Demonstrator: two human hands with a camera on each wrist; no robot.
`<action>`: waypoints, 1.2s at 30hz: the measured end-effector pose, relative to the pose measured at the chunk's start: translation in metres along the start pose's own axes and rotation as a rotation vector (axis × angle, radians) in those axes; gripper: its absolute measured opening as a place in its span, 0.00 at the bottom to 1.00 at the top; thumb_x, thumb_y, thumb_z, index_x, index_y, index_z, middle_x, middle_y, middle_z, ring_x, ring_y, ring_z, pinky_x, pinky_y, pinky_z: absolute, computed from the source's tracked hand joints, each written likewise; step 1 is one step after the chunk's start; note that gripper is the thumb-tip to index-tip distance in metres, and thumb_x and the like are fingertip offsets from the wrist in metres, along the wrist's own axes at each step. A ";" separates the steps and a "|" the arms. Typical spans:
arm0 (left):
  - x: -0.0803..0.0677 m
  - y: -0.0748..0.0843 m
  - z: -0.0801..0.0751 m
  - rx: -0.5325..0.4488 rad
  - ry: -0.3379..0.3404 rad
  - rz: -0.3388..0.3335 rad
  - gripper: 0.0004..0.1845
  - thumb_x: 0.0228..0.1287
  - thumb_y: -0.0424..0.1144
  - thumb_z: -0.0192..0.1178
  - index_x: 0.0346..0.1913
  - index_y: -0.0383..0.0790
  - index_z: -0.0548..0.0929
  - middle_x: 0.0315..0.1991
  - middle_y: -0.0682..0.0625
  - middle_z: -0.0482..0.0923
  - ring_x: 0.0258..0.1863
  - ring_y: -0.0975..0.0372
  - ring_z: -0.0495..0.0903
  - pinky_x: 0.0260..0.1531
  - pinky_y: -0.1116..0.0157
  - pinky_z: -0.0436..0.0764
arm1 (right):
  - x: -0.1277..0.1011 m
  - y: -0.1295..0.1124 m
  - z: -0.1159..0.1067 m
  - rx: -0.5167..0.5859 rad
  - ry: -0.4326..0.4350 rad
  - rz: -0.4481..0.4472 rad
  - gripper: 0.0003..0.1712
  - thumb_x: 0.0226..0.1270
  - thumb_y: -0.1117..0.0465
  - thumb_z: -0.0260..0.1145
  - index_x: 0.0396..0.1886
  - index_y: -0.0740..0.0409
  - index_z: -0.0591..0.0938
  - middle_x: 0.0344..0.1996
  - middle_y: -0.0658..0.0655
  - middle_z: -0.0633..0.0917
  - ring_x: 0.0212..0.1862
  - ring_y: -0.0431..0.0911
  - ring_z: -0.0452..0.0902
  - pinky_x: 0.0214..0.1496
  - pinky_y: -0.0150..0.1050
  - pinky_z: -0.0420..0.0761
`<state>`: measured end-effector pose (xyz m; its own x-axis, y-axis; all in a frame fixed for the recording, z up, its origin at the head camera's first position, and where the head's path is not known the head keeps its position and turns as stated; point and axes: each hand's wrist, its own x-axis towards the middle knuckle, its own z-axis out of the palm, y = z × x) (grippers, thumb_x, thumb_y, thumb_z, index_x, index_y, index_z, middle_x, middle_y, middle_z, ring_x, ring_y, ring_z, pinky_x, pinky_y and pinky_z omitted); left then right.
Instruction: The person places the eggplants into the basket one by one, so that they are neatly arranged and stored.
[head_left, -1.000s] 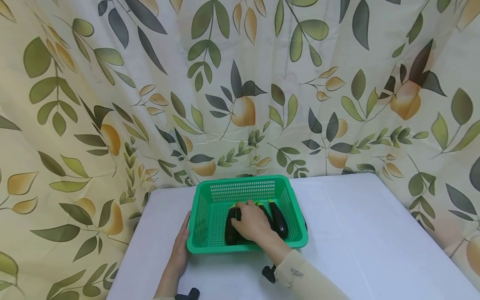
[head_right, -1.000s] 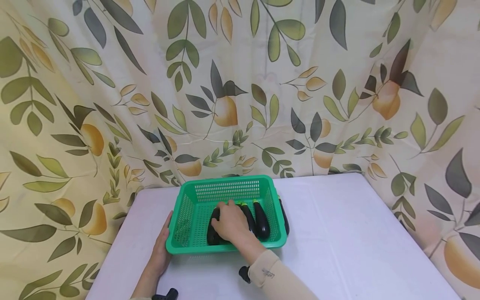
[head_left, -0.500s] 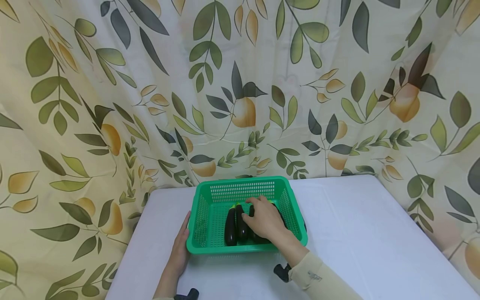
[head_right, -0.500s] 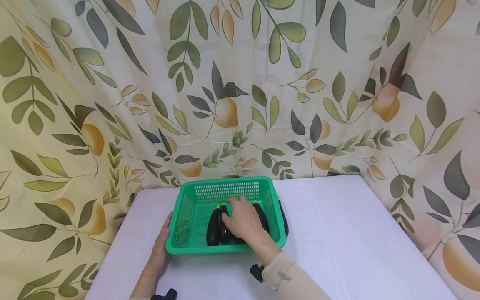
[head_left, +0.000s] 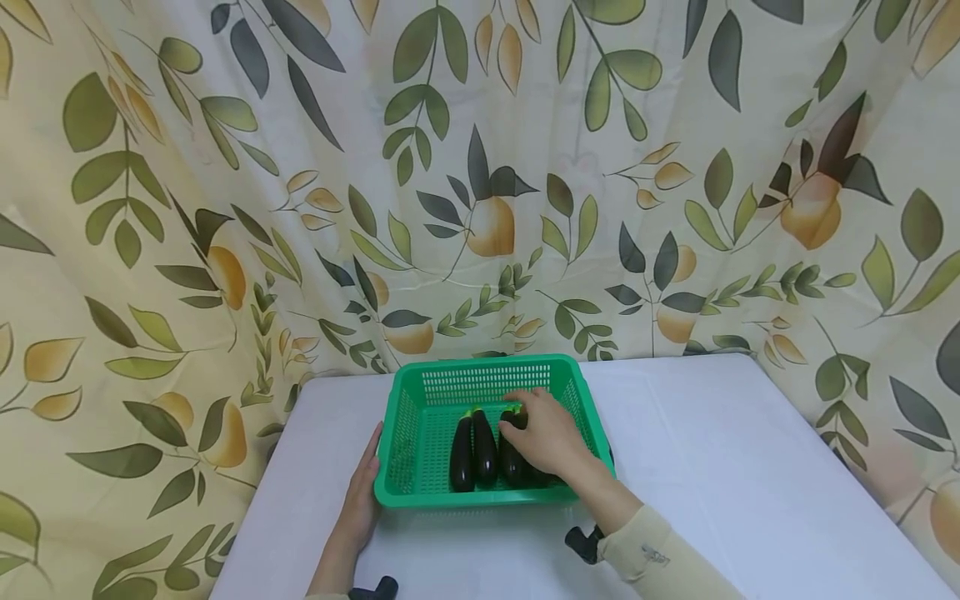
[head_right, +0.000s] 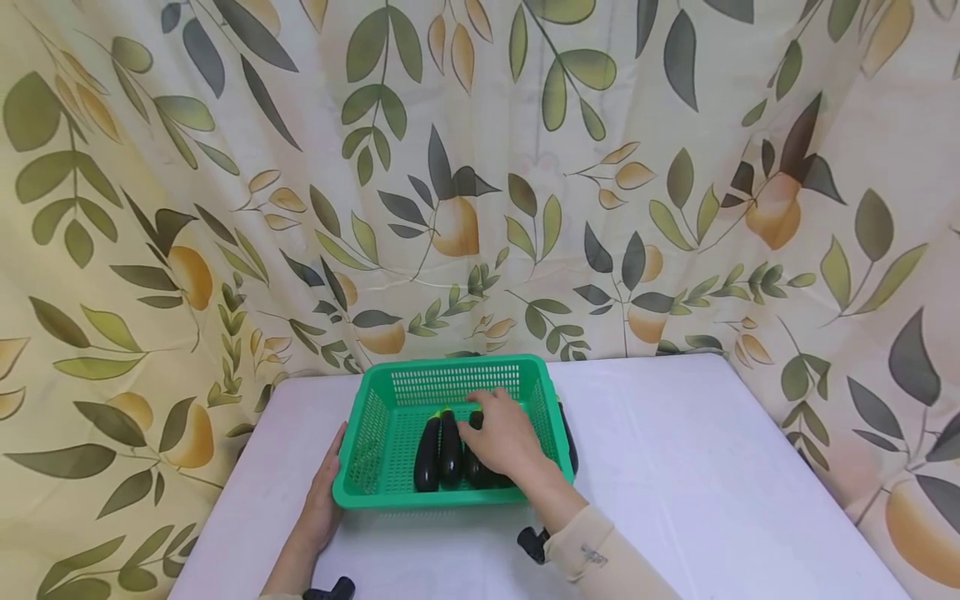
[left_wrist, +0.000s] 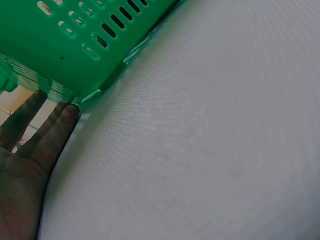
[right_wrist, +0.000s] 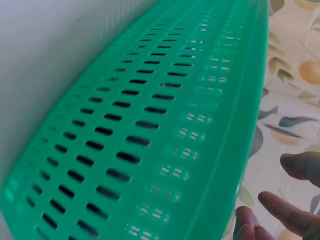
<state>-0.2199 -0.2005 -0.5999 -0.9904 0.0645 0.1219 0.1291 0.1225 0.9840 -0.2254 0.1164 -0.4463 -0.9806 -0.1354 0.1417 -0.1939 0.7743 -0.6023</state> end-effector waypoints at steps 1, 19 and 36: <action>0.000 0.000 0.000 -0.002 0.001 -0.001 0.30 0.84 0.57 0.28 0.84 0.63 0.52 0.84 0.62 0.49 0.86 0.54 0.41 0.78 0.33 0.39 | 0.000 0.002 -0.002 0.001 0.003 -0.003 0.25 0.68 0.53 0.72 0.63 0.54 0.83 0.47 0.59 0.82 0.42 0.47 0.77 0.39 0.42 0.82; 0.000 -0.002 -0.002 -0.022 -0.008 0.001 0.30 0.83 0.57 0.29 0.83 0.65 0.52 0.84 0.64 0.49 0.86 0.55 0.41 0.79 0.34 0.38 | -0.003 0.051 -0.040 -0.028 0.076 0.024 0.28 0.71 0.55 0.69 0.67 0.59 0.79 0.49 0.64 0.81 0.44 0.51 0.78 0.38 0.42 0.82; 0.001 0.000 -0.002 -0.024 -0.016 0.008 0.30 0.83 0.57 0.28 0.84 0.63 0.52 0.84 0.65 0.49 0.86 0.56 0.41 0.79 0.34 0.38 | -0.005 0.099 -0.060 -0.080 0.088 0.112 0.29 0.75 0.56 0.63 0.69 0.66 0.75 0.52 0.72 0.80 0.49 0.60 0.81 0.41 0.53 0.87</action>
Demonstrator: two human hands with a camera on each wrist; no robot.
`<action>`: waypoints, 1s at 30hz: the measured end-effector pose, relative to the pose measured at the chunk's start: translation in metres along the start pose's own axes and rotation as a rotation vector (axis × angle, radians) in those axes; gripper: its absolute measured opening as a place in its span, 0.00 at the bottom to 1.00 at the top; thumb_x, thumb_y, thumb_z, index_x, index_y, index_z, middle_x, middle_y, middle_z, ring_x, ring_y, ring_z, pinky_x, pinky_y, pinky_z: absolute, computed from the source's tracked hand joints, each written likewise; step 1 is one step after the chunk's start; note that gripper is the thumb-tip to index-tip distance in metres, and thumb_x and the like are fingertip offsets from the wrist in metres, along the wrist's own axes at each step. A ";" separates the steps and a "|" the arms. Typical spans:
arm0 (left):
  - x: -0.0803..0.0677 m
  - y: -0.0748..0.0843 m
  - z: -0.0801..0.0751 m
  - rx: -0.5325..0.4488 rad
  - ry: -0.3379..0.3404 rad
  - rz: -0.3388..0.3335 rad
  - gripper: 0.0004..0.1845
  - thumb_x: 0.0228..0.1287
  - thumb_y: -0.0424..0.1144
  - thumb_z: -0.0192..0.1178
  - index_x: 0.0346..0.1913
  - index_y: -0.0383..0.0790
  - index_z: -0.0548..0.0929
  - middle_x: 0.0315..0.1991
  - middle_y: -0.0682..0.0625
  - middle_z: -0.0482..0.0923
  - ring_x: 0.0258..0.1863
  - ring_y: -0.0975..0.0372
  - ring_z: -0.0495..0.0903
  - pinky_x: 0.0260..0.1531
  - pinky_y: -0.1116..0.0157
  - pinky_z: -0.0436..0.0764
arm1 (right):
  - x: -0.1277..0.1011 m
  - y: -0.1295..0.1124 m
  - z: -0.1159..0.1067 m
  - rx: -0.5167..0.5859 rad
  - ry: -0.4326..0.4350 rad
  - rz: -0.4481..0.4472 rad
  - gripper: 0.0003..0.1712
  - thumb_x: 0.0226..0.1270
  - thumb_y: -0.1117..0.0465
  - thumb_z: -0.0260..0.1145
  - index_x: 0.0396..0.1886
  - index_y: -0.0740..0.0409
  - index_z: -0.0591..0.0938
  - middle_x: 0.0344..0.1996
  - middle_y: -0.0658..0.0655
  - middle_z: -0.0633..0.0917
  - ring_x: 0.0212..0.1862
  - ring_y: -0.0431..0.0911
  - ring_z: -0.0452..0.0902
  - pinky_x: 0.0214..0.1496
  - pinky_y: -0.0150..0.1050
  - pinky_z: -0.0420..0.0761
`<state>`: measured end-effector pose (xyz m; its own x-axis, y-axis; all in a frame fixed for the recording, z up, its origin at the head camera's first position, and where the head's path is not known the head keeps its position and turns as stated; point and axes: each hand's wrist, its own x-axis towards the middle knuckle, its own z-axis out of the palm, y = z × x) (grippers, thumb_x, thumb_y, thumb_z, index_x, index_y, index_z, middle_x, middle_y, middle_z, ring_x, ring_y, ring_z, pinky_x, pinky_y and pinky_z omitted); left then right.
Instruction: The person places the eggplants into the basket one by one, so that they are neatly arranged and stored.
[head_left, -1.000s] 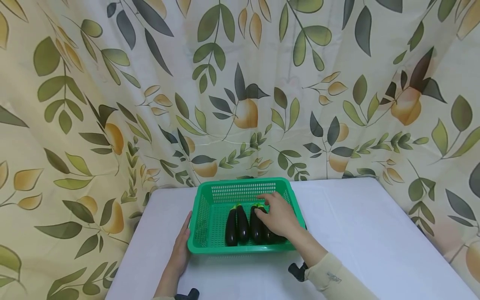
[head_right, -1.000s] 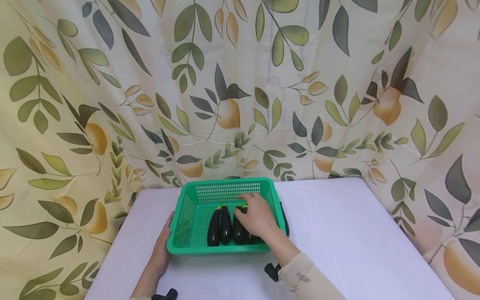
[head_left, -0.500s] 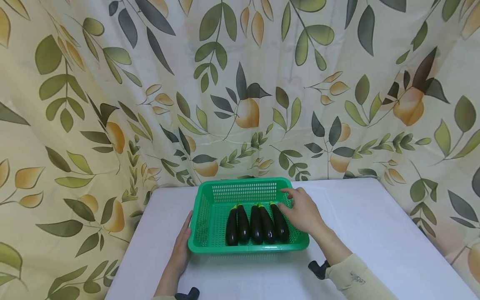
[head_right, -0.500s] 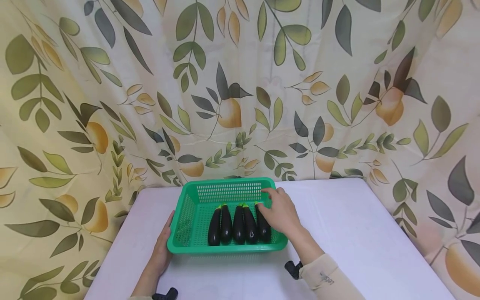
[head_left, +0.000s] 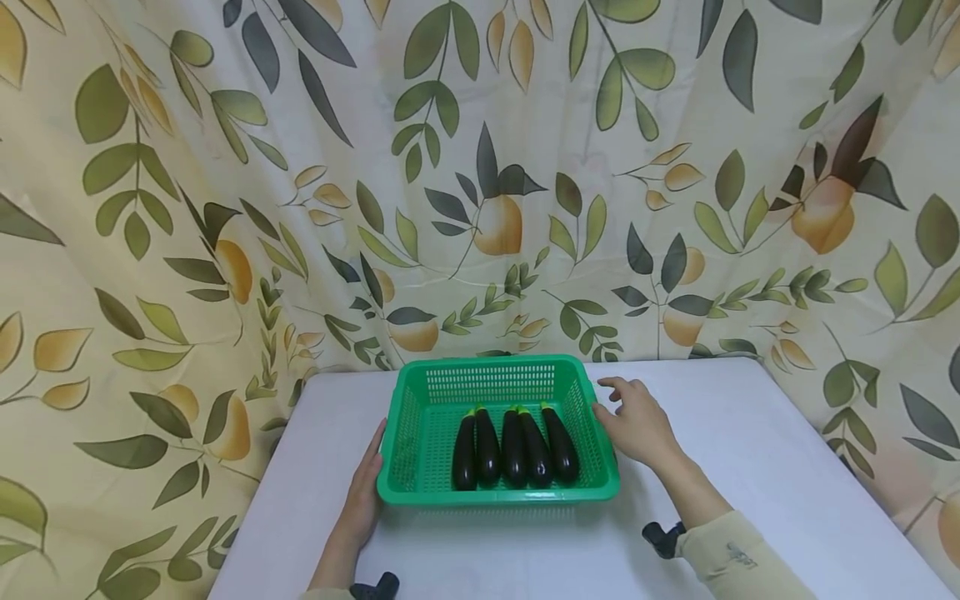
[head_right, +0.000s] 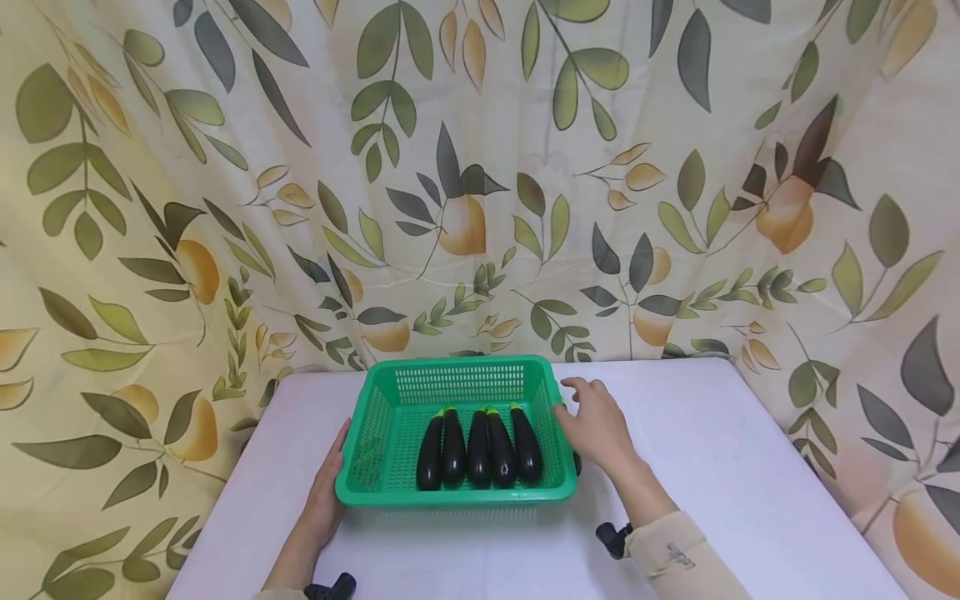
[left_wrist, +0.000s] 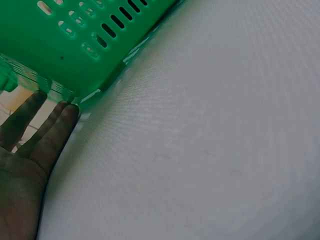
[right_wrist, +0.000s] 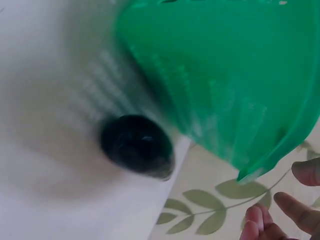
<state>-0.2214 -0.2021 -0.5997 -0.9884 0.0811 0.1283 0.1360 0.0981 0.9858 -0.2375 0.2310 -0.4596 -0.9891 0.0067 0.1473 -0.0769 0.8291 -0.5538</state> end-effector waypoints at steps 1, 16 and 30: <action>0.000 0.000 0.000 0.005 0.000 0.003 0.30 0.84 0.57 0.28 0.84 0.63 0.52 0.84 0.64 0.49 0.86 0.56 0.41 0.79 0.34 0.38 | 0.000 0.003 0.000 0.002 -0.002 0.008 0.28 0.75 0.56 0.63 0.69 0.66 0.75 0.52 0.72 0.80 0.49 0.61 0.81 0.41 0.53 0.86; 0.002 -0.003 -0.005 0.028 0.007 0.008 0.29 0.84 0.56 0.29 0.83 0.66 0.52 0.85 0.60 0.48 0.86 0.51 0.41 0.77 0.31 0.38 | 0.007 0.045 0.003 0.036 -0.051 0.083 0.30 0.77 0.52 0.62 0.68 0.69 0.75 0.51 0.74 0.82 0.49 0.64 0.82 0.41 0.53 0.84; 0.001 0.000 -0.004 0.040 -0.006 0.011 0.29 0.84 0.55 0.28 0.84 0.66 0.51 0.85 0.61 0.48 0.86 0.51 0.41 0.77 0.31 0.39 | 0.003 0.069 0.039 0.051 -0.174 0.172 0.32 0.75 0.52 0.62 0.70 0.70 0.73 0.50 0.72 0.83 0.48 0.61 0.81 0.42 0.52 0.84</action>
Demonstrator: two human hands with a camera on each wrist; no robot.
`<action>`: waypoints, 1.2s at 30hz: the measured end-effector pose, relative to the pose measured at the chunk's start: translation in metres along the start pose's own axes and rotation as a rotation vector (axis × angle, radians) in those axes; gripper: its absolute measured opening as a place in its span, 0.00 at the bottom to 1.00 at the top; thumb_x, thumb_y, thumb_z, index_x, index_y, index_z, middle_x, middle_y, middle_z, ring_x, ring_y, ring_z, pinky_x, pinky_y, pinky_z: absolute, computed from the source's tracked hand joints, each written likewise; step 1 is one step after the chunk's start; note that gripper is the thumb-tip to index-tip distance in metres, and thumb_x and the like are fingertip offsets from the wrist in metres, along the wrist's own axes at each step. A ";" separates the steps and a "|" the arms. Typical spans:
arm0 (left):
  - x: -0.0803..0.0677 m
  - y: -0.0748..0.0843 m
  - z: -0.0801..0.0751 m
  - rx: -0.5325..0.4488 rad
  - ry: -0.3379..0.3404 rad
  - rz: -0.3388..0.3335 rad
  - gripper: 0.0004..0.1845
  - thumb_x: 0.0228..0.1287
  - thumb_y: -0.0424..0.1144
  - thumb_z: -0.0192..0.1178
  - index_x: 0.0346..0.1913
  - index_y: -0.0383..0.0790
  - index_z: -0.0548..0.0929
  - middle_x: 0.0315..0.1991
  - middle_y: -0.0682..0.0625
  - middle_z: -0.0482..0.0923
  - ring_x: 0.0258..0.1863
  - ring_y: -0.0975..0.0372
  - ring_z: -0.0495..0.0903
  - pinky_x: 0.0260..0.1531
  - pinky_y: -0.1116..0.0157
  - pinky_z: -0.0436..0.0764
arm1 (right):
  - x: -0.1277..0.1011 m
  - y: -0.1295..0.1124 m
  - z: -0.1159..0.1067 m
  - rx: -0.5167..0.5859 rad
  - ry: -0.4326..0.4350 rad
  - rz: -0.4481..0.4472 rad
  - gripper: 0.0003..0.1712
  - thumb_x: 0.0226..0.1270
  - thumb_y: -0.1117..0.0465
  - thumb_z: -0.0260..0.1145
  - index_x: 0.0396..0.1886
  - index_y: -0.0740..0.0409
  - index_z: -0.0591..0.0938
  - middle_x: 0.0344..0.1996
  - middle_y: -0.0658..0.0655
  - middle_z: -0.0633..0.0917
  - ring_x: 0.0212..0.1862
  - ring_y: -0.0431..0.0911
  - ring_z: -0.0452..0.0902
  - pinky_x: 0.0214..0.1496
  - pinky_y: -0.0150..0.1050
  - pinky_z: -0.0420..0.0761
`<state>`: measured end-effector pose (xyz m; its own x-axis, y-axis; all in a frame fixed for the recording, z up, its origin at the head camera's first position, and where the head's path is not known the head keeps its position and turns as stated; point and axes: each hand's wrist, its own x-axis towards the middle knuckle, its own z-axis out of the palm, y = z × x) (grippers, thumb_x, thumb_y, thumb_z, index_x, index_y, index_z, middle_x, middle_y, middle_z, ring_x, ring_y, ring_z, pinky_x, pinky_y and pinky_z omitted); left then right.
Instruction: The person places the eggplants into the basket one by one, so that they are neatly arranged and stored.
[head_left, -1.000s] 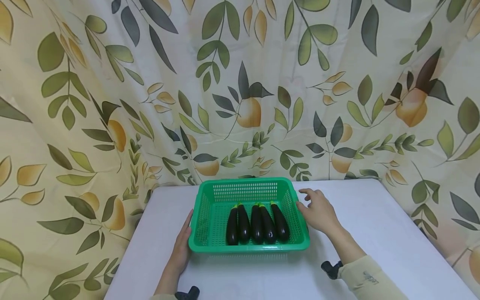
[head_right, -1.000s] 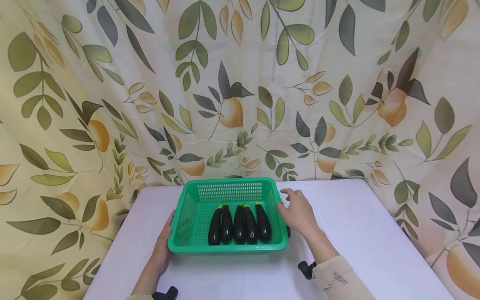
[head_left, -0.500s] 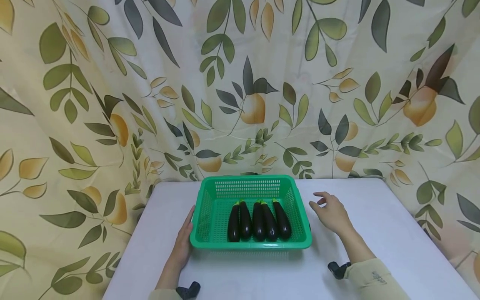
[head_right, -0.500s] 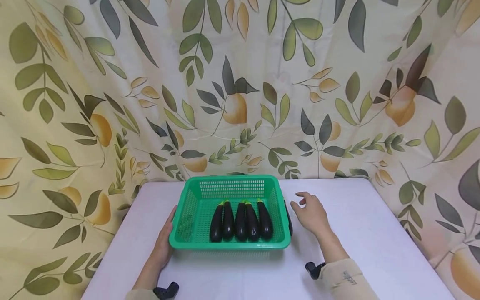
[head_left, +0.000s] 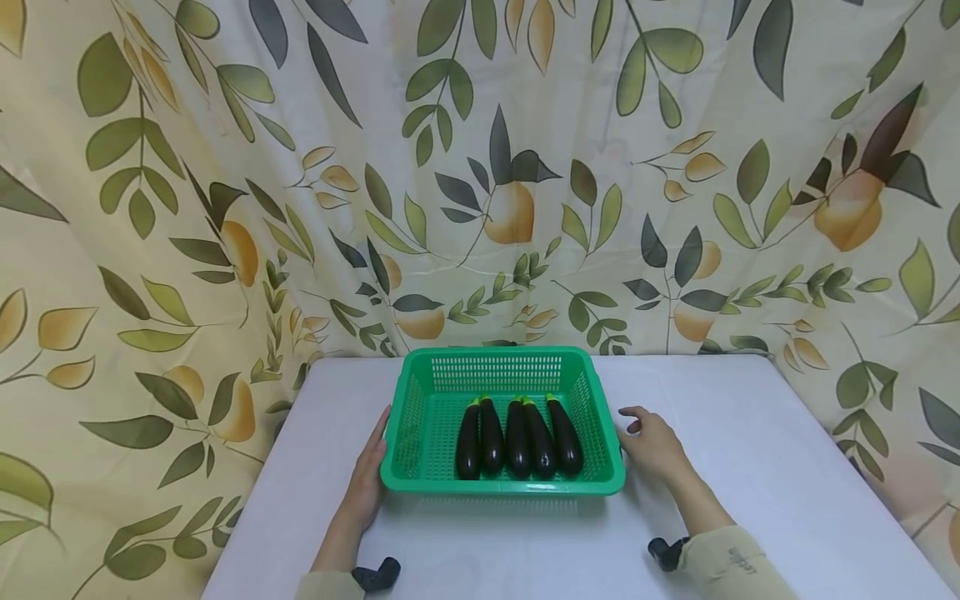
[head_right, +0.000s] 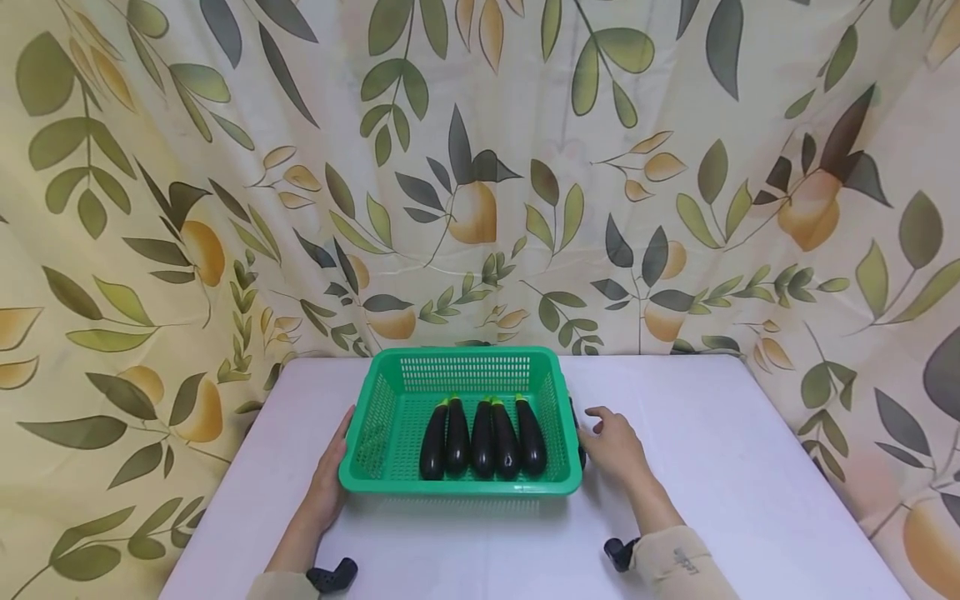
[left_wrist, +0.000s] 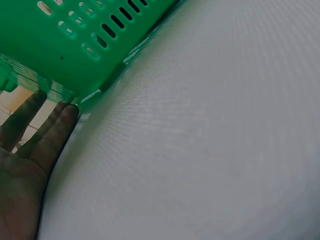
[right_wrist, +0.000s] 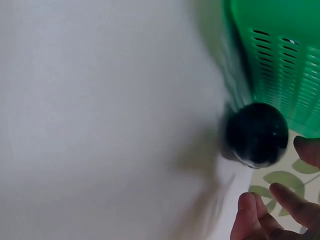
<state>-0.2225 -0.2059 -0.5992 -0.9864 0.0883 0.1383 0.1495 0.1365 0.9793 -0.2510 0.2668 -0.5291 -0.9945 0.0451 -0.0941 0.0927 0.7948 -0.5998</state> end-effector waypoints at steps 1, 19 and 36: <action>0.000 0.000 0.000 0.001 0.000 0.001 0.29 0.84 0.55 0.28 0.84 0.65 0.51 0.85 0.61 0.48 0.86 0.51 0.41 0.77 0.31 0.39 | 0.000 0.000 0.002 0.005 -0.008 0.002 0.32 0.75 0.53 0.61 0.70 0.71 0.73 0.49 0.72 0.83 0.47 0.60 0.81 0.42 0.52 0.84; 0.000 -0.001 0.001 -0.001 0.007 -0.010 0.28 0.84 0.56 0.28 0.82 0.70 0.53 0.85 0.62 0.49 0.86 0.52 0.41 0.77 0.31 0.38 | -0.003 -0.011 0.017 0.089 -0.071 0.036 0.36 0.74 0.56 0.60 0.76 0.68 0.66 0.50 0.69 0.85 0.49 0.59 0.83 0.48 0.60 0.84; 0.001 0.000 0.001 -0.020 0.003 -0.018 0.30 0.84 0.55 0.29 0.84 0.64 0.52 0.84 0.64 0.49 0.86 0.54 0.41 0.77 0.33 0.39 | -0.004 -0.006 0.015 0.067 -0.074 0.035 0.38 0.75 0.50 0.60 0.76 0.66 0.67 0.51 0.69 0.86 0.49 0.59 0.84 0.47 0.59 0.85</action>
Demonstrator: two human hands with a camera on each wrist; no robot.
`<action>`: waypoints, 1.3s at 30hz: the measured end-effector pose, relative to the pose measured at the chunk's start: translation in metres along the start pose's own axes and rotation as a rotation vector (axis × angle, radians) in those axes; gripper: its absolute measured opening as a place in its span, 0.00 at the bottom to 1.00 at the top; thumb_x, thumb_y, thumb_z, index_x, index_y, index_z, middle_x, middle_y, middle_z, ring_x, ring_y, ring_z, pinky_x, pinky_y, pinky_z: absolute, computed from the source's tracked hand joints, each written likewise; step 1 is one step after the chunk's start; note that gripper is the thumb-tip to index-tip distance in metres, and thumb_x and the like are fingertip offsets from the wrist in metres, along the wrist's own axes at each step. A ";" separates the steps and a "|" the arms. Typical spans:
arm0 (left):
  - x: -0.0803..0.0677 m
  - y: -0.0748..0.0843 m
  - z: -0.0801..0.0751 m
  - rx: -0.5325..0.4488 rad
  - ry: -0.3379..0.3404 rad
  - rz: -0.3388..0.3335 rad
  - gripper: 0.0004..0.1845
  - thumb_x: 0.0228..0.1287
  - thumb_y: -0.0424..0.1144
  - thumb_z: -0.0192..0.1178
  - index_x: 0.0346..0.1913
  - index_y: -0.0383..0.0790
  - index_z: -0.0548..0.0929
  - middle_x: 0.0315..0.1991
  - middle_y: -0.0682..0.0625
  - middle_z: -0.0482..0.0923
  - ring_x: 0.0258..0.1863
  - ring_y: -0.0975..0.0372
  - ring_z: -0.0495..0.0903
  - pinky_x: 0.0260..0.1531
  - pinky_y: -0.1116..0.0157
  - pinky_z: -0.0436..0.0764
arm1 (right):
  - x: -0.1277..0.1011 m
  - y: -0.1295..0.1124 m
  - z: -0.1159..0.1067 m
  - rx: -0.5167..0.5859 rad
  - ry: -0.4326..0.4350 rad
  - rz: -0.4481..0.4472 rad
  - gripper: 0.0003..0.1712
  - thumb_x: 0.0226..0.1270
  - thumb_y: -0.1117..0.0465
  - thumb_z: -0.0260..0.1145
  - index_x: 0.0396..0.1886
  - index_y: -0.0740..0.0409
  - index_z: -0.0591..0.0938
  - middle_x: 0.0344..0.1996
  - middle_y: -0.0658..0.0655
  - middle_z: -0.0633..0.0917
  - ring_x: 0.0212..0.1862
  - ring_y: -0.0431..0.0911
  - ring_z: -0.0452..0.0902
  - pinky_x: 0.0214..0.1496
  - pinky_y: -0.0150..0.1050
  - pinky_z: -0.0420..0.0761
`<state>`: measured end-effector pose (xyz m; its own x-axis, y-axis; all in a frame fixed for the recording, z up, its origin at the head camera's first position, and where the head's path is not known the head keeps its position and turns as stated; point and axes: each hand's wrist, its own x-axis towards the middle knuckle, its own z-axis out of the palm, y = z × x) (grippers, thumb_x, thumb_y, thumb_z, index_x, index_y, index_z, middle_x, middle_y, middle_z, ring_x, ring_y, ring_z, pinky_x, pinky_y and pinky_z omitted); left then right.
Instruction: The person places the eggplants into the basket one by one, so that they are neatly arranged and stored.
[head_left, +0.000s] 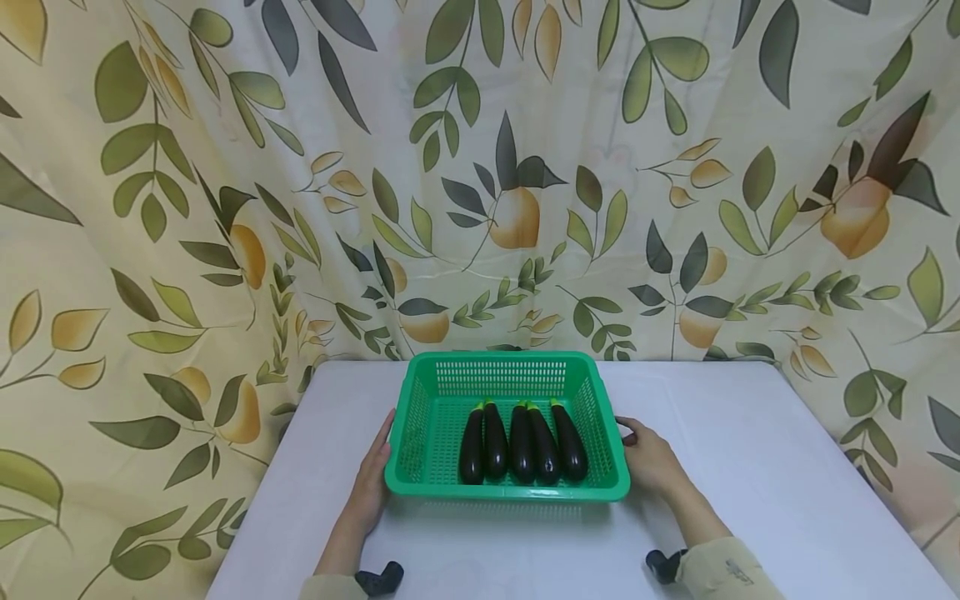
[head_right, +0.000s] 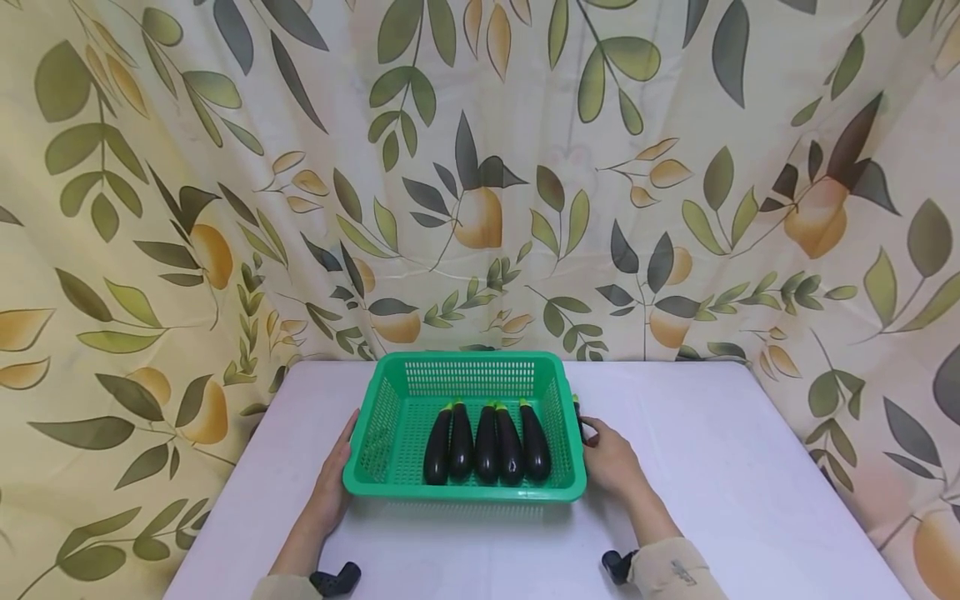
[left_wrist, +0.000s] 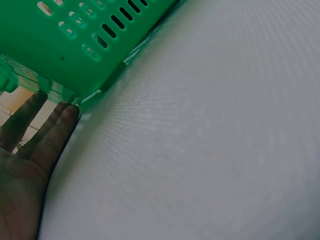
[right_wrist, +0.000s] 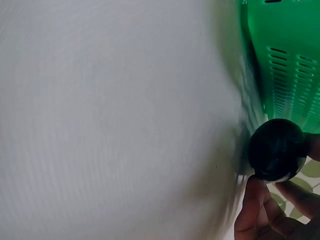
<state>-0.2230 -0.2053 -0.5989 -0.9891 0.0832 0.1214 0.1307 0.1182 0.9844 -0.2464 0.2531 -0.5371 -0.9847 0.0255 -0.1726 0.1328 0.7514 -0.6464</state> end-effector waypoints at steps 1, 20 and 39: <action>0.000 0.000 0.000 -0.006 0.000 -0.003 0.30 0.84 0.55 0.29 0.84 0.64 0.52 0.84 0.65 0.50 0.86 0.55 0.41 0.77 0.33 0.39 | -0.001 0.000 -0.001 -0.001 -0.001 0.000 0.38 0.75 0.50 0.60 0.76 0.66 0.67 0.50 0.69 0.86 0.49 0.58 0.84 0.47 0.58 0.85; 0.001 -0.003 -0.001 -0.015 0.001 0.004 0.29 0.84 0.56 0.29 0.83 0.66 0.53 0.84 0.64 0.50 0.86 0.54 0.42 0.77 0.32 0.38 | 0.000 0.005 -0.027 -0.058 0.002 -0.029 0.39 0.78 0.47 0.59 0.78 0.66 0.65 0.54 0.72 0.82 0.50 0.59 0.80 0.43 0.48 0.83; 0.000 -0.001 0.000 -0.008 -0.001 -0.005 0.27 0.84 0.56 0.29 0.81 0.72 0.54 0.83 0.67 0.51 0.86 0.57 0.42 0.78 0.34 0.39 | -0.004 -0.003 -0.044 -0.071 0.021 -0.034 0.39 0.77 0.48 0.61 0.77 0.66 0.65 0.52 0.74 0.82 0.45 0.56 0.82 0.40 0.45 0.85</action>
<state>-0.2227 -0.2052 -0.5995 -0.9897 0.0836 0.1166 0.1255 0.1106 0.9859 -0.2475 0.2798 -0.5014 -0.9907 0.0128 -0.1351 0.0917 0.7972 -0.5968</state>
